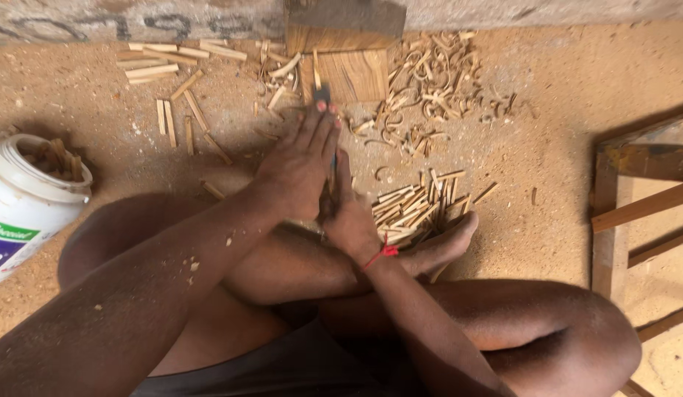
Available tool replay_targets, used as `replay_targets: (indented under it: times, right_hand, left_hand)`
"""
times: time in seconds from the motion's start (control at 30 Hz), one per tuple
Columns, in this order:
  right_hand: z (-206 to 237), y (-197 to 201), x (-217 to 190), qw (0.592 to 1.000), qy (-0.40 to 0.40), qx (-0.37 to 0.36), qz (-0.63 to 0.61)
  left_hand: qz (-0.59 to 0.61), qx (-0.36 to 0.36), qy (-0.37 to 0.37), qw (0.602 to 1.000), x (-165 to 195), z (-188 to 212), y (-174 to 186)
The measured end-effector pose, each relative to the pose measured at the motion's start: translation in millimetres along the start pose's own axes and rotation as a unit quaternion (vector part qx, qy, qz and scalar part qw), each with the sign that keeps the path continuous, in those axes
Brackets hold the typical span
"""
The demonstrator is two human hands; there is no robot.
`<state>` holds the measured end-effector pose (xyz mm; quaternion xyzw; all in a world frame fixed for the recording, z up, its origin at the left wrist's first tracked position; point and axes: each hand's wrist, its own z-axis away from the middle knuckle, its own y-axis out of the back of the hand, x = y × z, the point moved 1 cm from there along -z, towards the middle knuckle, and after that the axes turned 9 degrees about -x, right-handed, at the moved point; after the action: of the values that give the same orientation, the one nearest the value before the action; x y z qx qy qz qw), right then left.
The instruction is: The person sits cross-legged on the floor and uses a chisel to carve small wooden dowels from a block of wood. They repeatedly position the chisel against the wood and strike it to shave off thin strips, accumulating a pile of wood shavings and dowels on the ground.
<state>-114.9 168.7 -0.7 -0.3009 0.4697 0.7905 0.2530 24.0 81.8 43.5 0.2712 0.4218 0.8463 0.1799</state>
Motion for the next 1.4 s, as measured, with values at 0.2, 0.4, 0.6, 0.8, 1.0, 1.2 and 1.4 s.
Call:
replay_targets:
  times: [0.2, 0.4, 0.6, 0.8, 1.0, 1.2, 1.4]
  right_hand:
    - [-40.3, 3.6, -3.4, 1.0, -0.02, 0.018, 0.002]
    - [-23.0, 34.4, -3.4, 0.998, 0.005, -0.017, -0.058]
    - [-10.3, 62.3, -10.7, 0.975, -0.01, 0.046, -0.215]
    - [15.4, 80.3, -16.9, 0.963, -0.026, 0.031, -0.267]
    - [58.4, 108.8, -23.9, 0.96, -0.064, 0.017, -0.272]
    - [96.0, 136.7, -30.1, 0.979, -0.073, -0.001, -0.189]
    - [101.0, 137.0, -19.2, 0.978, -0.068, 0.029, -0.197]
  left_hand:
    - [-0.021, 0.007, 0.027, 0.999, -24.3, -17.0, 22.8]
    - [0.065, 0.225, -0.017, 0.972, -39.9, -16.5, 4.2]
    - [0.224, 0.247, 0.122, 0.935, -92.6, -13.8, 14.3]
    - [0.147, 0.254, 0.034, 0.955, -78.2, -43.4, 5.7]
    - [0.083, 0.255, -0.011, 0.963, -76.2, -54.1, 5.9]
    - [0.055, 0.279, 0.032, 0.958, -92.1, -45.1, 4.6]
    - [0.537, 0.236, 0.04, 0.809, -104.5, -29.7, 5.3]
